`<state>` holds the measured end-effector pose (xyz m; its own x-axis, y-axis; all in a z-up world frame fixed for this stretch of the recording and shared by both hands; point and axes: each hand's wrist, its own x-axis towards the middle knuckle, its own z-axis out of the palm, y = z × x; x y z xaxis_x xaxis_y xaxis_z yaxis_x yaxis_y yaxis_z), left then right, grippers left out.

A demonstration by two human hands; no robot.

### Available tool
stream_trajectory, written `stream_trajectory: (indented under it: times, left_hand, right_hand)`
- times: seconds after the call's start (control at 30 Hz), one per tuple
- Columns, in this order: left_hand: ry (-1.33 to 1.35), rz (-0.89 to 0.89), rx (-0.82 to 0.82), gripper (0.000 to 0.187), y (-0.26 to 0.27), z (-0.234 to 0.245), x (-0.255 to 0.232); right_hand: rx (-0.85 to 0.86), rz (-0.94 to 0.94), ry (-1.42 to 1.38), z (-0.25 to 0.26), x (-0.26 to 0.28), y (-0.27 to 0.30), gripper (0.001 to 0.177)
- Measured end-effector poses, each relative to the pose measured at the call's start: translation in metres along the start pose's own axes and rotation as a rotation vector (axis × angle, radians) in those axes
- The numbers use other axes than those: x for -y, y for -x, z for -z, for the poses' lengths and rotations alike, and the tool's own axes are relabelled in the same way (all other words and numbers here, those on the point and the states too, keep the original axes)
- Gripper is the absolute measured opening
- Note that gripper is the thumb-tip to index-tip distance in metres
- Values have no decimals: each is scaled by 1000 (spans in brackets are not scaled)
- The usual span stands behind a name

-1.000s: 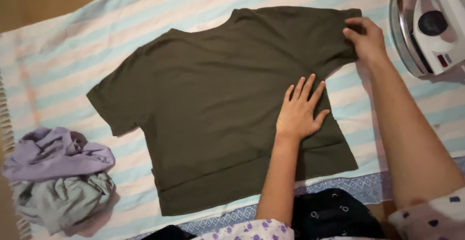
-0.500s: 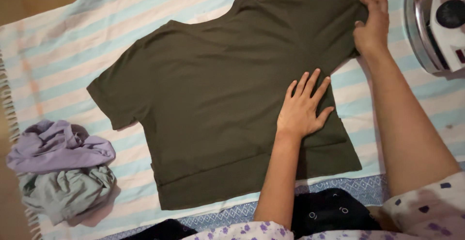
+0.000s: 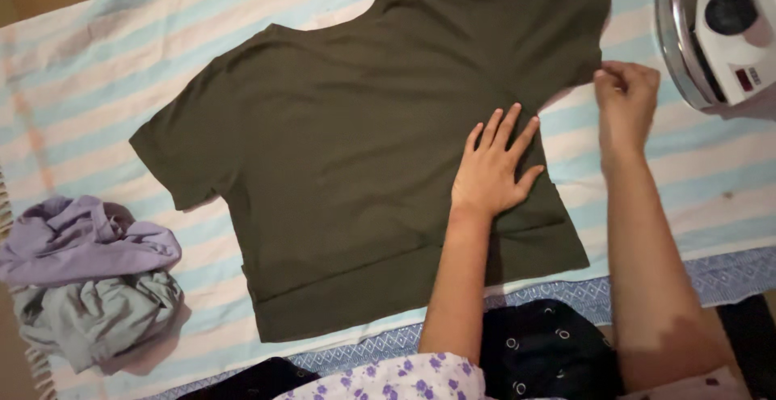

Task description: The person irons a dark green t-shirt laid out on a striped cloth on the floor. They smooth the fabric with their hands, use a white iron to press the shirt, and then fold it neatly.

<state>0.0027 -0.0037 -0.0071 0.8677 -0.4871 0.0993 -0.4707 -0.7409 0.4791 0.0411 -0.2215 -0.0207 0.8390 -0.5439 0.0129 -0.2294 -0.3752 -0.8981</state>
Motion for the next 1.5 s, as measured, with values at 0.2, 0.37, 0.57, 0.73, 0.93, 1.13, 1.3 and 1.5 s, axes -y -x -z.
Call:
stream_trajectory:
  times: [0.2,0.37,0.57,0.73,0.93,1.13,1.3,1.5]
  left_hand:
    - [6,2,10,75,0,1,-1]
    - [-20,-1,20,74,-1,0,0]
    - [-77,-15,50,75,-1,6,-2]
    - [-76,-12,48,77,-2,4,-2]
    - [-30,-9,35,78,-2,-1,0]
    - [-34,-22,46,71,0,-1,2]
    - [-70,-54,64,58,1,0,2]
    - [-57,-53,79,59,1,-1,3]
  right_hand:
    - [45,-110,-20,-5,17,0,14]
    - [43,-8,50,0,19,8,12]
    - [118,-118,-219,1,16,-6,12]
    - [38,-165,-40,2,36,-1,16]
    - [53,-40,85,11,22,-9,20]
    - [65,44,-14,12,-3,-16,40]
    - [58,145,90,6,-3,-15,39]
    - [11,241,355,3,11,-9,37]
